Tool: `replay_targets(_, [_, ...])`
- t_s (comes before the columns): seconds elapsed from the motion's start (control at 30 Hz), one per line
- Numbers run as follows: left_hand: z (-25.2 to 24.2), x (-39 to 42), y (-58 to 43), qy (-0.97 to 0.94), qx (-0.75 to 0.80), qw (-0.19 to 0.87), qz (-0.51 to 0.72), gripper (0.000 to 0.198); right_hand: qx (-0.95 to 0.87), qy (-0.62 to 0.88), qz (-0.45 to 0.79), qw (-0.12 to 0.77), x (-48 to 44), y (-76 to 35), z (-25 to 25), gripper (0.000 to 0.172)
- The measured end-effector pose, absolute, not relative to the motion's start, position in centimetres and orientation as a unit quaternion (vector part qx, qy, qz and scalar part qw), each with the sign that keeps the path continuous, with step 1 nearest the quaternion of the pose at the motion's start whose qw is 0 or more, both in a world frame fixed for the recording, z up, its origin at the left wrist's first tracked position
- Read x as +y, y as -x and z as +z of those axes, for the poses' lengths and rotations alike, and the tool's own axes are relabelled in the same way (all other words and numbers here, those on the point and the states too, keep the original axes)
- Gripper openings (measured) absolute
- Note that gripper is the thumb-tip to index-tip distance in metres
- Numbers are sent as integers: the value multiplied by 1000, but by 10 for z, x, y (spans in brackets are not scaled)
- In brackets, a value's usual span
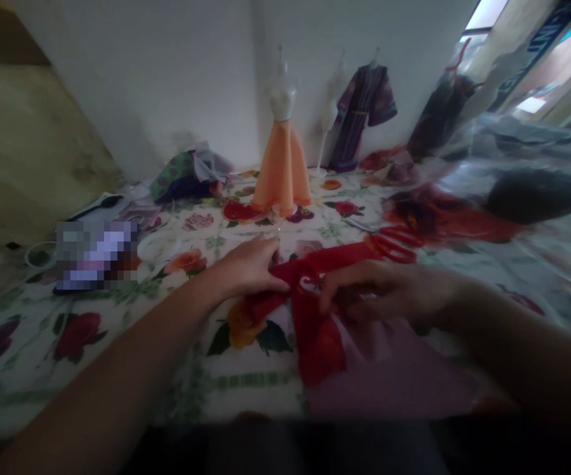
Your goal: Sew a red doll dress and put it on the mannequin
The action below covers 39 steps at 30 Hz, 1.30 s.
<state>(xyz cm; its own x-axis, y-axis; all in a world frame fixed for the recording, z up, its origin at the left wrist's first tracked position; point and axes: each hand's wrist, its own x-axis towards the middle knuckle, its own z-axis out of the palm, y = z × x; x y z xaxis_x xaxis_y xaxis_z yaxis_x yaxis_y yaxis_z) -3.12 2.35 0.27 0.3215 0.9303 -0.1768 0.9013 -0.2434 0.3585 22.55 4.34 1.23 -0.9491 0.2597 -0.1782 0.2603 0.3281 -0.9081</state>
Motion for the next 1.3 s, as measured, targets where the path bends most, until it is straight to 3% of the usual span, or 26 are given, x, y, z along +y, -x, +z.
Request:
replay_targets(0.07, [4, 23, 31, -785, 586, 201, 27, 40, 801, -181, -566, -72, 45, -226, 10, 21])
replay_targets(0.17, [8, 20, 28, -786, 575, 227, -9, 25, 805, -239, -511, -185, 44, -220, 2, 26])
replay_targets(0.3, [10, 12, 19, -831, 494, 252, 46, 7, 860, -273, -340, -266, 43, -207, -12, 58])
replay_targets(0.4, [12, 5, 17, -836, 461, 269, 129, 8, 878, -243, -319, -263, 44, -199, -17, 72])
replay_targets(0.47, [13, 3, 18, -823, 462, 279, 176, 10, 874, -230, -361, -228, 45, -197, -16, 57])
replay_targets(0.57, [15, 6, 21, -787, 460, 304, 275, 9, 847, -239, -431, -197, 47, -198, -15, 19])
replay_targets(0.6, [14, 9, 22, -768, 461, 316, 312, 12, 830, -246, -458, -203, 47, -199, -14, 15])
replay_targets(0.73, [12, 16, 24, -663, 464, 420, 410, 31, 750, -256, -558, -245, 46, -202, -8, 18])
replay_targets(0.87, [11, 15, 22, -597, 453, 508, 425, 43, 717, -257, -590, -268, 46, -205, -4, 19])
replay_targets(1.17, [12, 12, 22, -581, 451, 510, 447, 32, 682, -265, -616, -292, 45, -209, -2, 22])
replay_targets(1.3, [15, 14, 24, -575, 465, 489, 462, 24, 752, -271, -521, -300, 49, -215, 3, 28])
